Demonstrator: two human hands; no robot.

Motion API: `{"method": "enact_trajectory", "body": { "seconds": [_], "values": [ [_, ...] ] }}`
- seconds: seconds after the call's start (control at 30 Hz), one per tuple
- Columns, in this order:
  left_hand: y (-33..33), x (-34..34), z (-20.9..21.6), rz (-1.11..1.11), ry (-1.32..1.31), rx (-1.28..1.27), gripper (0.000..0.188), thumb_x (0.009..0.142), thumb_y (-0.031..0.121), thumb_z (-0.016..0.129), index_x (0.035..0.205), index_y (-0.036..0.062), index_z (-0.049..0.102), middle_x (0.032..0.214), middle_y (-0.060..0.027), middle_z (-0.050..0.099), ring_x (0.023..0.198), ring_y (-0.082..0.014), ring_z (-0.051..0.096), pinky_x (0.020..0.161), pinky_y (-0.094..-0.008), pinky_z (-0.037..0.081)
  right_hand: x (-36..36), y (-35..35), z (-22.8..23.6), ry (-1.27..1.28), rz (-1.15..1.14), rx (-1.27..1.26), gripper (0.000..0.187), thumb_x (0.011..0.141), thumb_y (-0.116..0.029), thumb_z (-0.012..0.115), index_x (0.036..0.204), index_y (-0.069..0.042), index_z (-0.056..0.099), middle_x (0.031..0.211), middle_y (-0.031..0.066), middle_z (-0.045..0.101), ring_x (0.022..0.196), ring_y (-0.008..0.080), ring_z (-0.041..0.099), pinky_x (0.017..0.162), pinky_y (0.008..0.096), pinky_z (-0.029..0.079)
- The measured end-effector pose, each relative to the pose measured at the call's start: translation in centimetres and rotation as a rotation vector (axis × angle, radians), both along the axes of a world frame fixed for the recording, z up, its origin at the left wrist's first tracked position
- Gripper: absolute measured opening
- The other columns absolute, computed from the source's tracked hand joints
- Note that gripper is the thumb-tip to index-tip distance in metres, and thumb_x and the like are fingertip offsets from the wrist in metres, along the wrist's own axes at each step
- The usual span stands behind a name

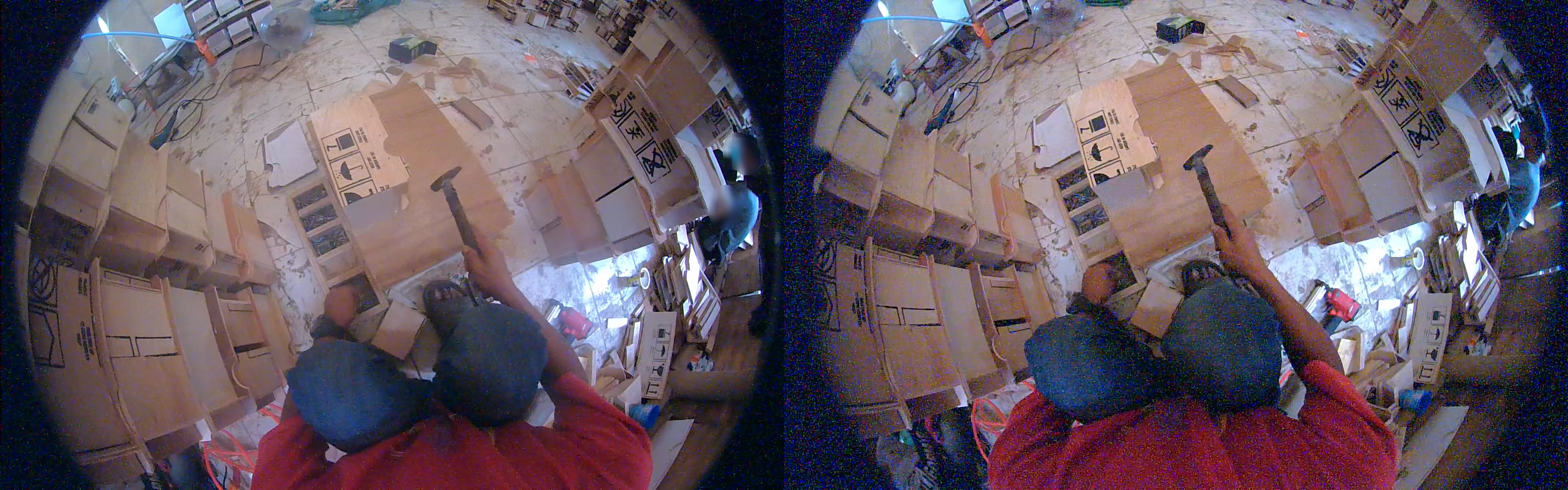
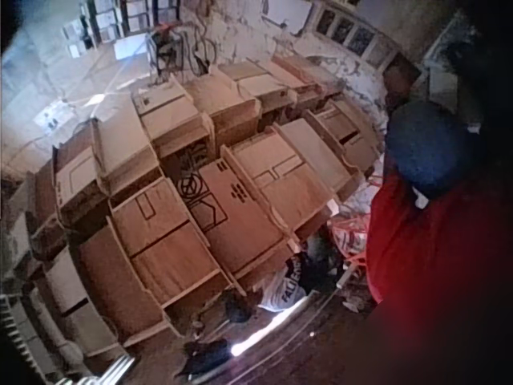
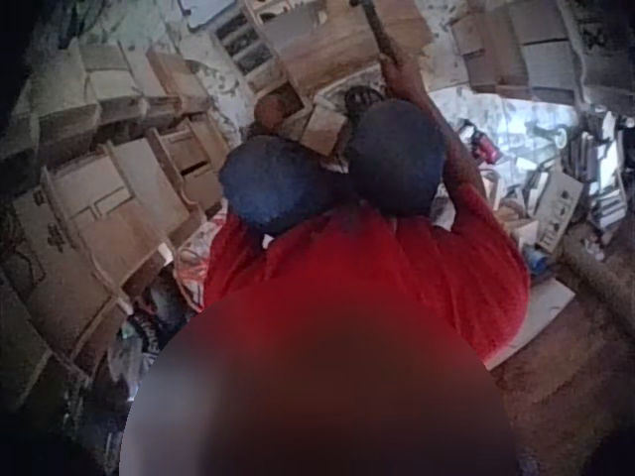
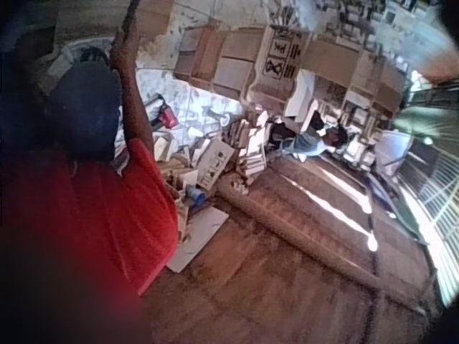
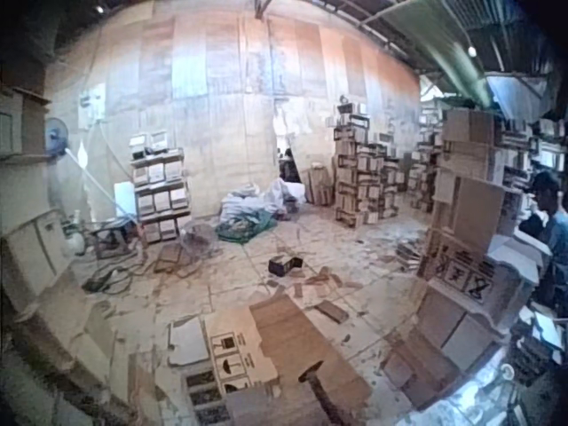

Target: The person sits on the floor and uses a hammer to drive nails into a small wooden piece, repeatedly tapping and adjusting the piece to secure it.

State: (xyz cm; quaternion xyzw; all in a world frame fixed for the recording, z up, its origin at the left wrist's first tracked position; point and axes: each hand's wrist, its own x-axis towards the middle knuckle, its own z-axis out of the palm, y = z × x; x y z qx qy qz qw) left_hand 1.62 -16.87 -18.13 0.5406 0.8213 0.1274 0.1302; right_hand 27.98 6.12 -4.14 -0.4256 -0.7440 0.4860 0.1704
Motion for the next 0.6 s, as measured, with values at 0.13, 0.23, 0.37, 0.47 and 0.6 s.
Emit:
{"method": "enact_trajectory", "body": {
  "seconds": [0.13, 0.23, 0.37, 0.47, 0.6],
  "values": [
    [0.0, -0.1, 2.4, 0.052, -0.224, 0.073, 0.016, 0.073, 0.02, 0.063, 0.072, 0.0058, 0.071, 0.069, -0.0172, 0.065, 0.064, -0.0307, 0.066, 0.06, -0.0413, 0.053, -0.3, -0.3, 0.6, 0.075, -0.003, -0.07, 0.055, 0.092, -0.013, 0.053, 0.144, -0.01, 0.034, 0.073, 0.0051, 0.053, 0.063, 0.0132, 0.052, 0.058, 0.0302, 0.045],
    [0.0, -0.3, 4.6, 0.262, -0.526, 0.011, 0.013, 0.072, 0.015, 0.066, 0.079, 0.0047, 0.07, 0.072, -0.0132, 0.066, 0.067, -0.0242, 0.066, 0.063, -0.0354, 0.052, -0.6, -0.1, 1.2, 0.071, 0.004, -0.028, 0.054, 0.093, -0.015, 0.052, 0.144, -0.011, 0.035, 0.071, 0.0048, 0.053, 0.062, 0.0141, 0.052, 0.057, 0.0309, 0.046],
    [2.1, -0.5, 9.0, 0.387, -0.934, 0.294, 0.019, 0.078, 0.008, 0.067, 0.096, 0.003, 0.069, 0.087, -0.0082, 0.068, 0.076, -0.0176, 0.064, 0.073, -0.0292, 0.05, -1.9, 0.6, 1.6, 0.106, 0.057, 0.028, 0.05, 0.094, -0.018, 0.05, 0.142, -0.013, 0.037, 0.069, 0.0046, 0.054, 0.059, 0.0146, 0.052, 0.054, 0.0312, 0.045],
    [4.5, 0.0, 13.5, 0.232, -0.63, 0.605, 0.02, 0.083, 0.004, 0.059, 0.102, 0.0027, 0.067, 0.084, -0.0096, 0.067, 0.075, -0.0192, 0.064, 0.073, -0.0302, 0.05, -3.1, 0.5, 1.4, 0.113, 0.006, -0.158, 0.047, 0.095, -0.019, 0.051, 0.14, -0.012, 0.04, 0.067, 0.0027, 0.053, 0.052, 0.0127, 0.05, 0.048, 0.0303, 0.044],
    [9.4, 0.9, 18.5, 0.201, -0.453, 0.88, 0.017, 0.086, 0.006, 0.059, 0.101, 0.0024, 0.066, 0.083, -0.0118, 0.067, 0.079, -0.0212, 0.065, 0.073, -0.0321, 0.05, -3.7, -0.2, 1.1, 0.197, -0.005, -0.348, 0.047, 0.096, -0.019, 0.051, 0.141, -0.014, 0.039, 0.063, -0.0016, 0.047, 0.048, 0.0082, 0.045, 0.041, 0.0246, 0.039]
  ]
}}
